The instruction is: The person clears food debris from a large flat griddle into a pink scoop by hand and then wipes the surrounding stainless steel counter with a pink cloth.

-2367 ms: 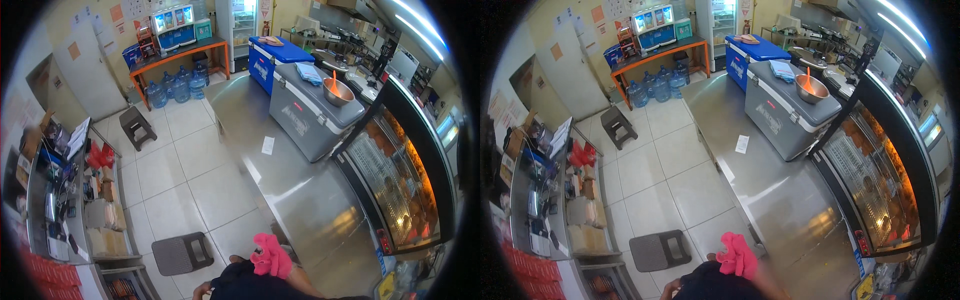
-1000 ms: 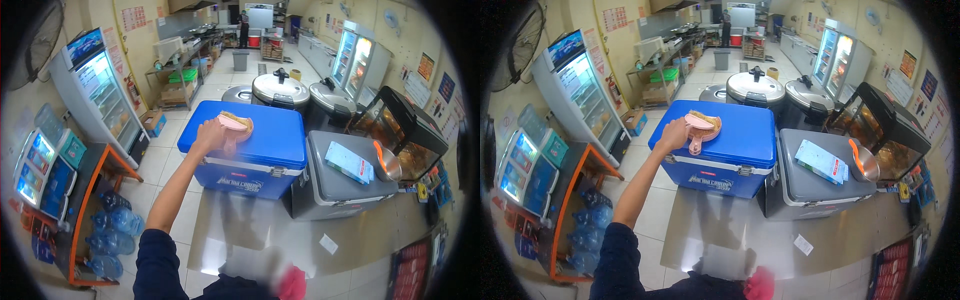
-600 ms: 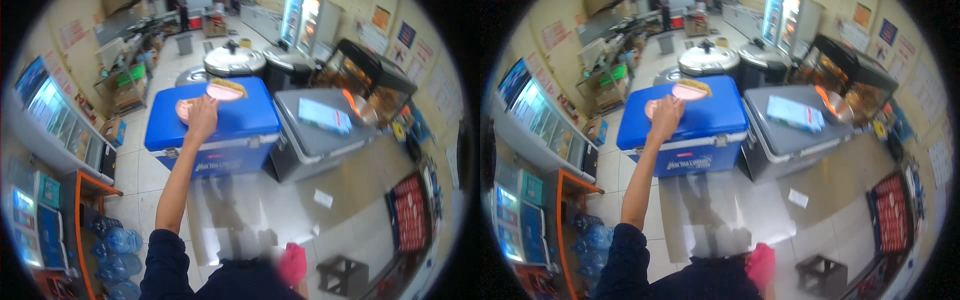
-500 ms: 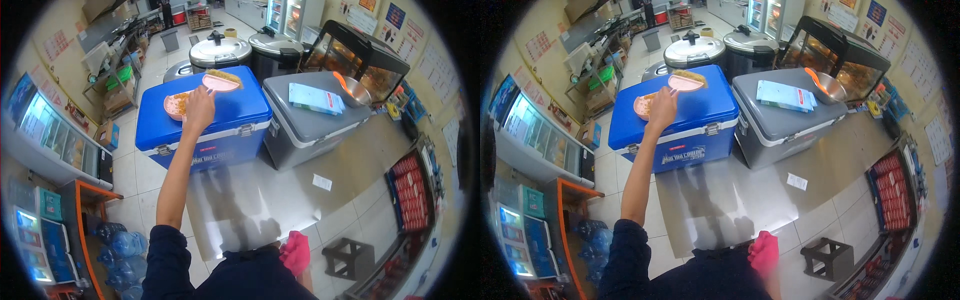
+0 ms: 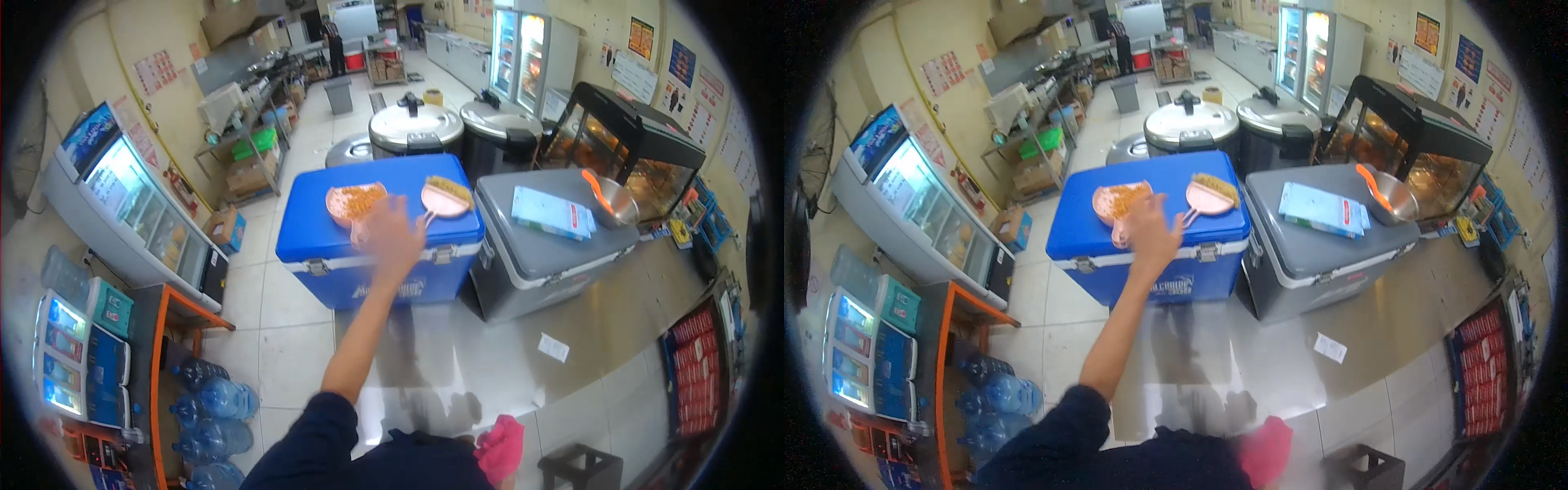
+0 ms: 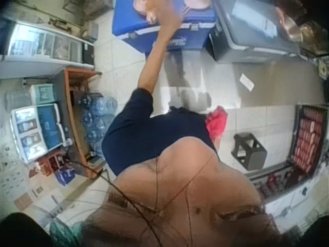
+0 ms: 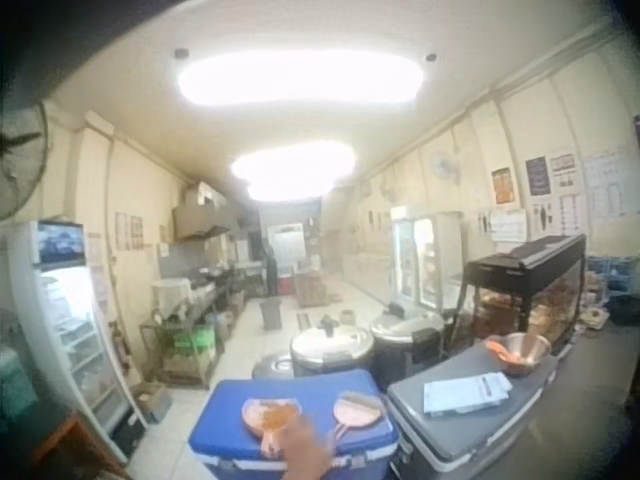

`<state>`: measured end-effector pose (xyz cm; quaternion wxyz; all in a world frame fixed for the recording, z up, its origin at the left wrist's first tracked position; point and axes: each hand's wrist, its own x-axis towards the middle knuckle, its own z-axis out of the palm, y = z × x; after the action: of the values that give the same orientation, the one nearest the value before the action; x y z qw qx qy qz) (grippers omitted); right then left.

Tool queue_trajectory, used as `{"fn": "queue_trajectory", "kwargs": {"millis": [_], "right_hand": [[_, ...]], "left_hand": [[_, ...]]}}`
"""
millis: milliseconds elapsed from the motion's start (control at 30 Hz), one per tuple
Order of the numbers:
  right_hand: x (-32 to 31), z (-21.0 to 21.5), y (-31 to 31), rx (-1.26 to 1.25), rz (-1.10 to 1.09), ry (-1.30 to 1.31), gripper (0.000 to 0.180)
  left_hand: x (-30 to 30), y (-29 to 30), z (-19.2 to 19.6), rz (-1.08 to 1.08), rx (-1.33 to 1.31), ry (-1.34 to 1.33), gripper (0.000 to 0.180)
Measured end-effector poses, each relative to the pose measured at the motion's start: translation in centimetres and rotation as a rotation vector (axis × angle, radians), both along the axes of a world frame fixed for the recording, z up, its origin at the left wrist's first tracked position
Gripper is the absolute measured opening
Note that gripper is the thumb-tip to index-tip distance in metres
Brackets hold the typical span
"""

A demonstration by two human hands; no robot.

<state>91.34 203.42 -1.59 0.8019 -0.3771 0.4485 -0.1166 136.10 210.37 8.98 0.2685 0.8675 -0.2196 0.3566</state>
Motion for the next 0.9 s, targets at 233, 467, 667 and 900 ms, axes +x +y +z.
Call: {"fn": "queue_trajectory", "kwargs": {"millis": [233, 467, 667, 900], "right_hand": [[-0.8, 0.2, -1.6, -0.122, 0.158, -0.050, 0.020], [0.8, -1.6, -1.6, 0.254, -0.177, -0.276, 0.018], [-1.6, -1.2, -0.5, 0.041, -0.002, -0.183, 0.022], [-4.4, -2.9, -5.2, 0.385, -0.164, -0.060, 0.032]], "left_hand": [[1.0, 14.1, -2.3, 0.122, -0.754, 0.715, 0.056], [1.4, 12.3, -3.0, -0.575, -1.171, 1.245, 0.059], [3.8, 7.8, -3.7, -0.652, -1.335, 1.367, 0.052], [11.1, 10.6, -9.0, -1.035, -1.058, 1.207, 0.028]]}}
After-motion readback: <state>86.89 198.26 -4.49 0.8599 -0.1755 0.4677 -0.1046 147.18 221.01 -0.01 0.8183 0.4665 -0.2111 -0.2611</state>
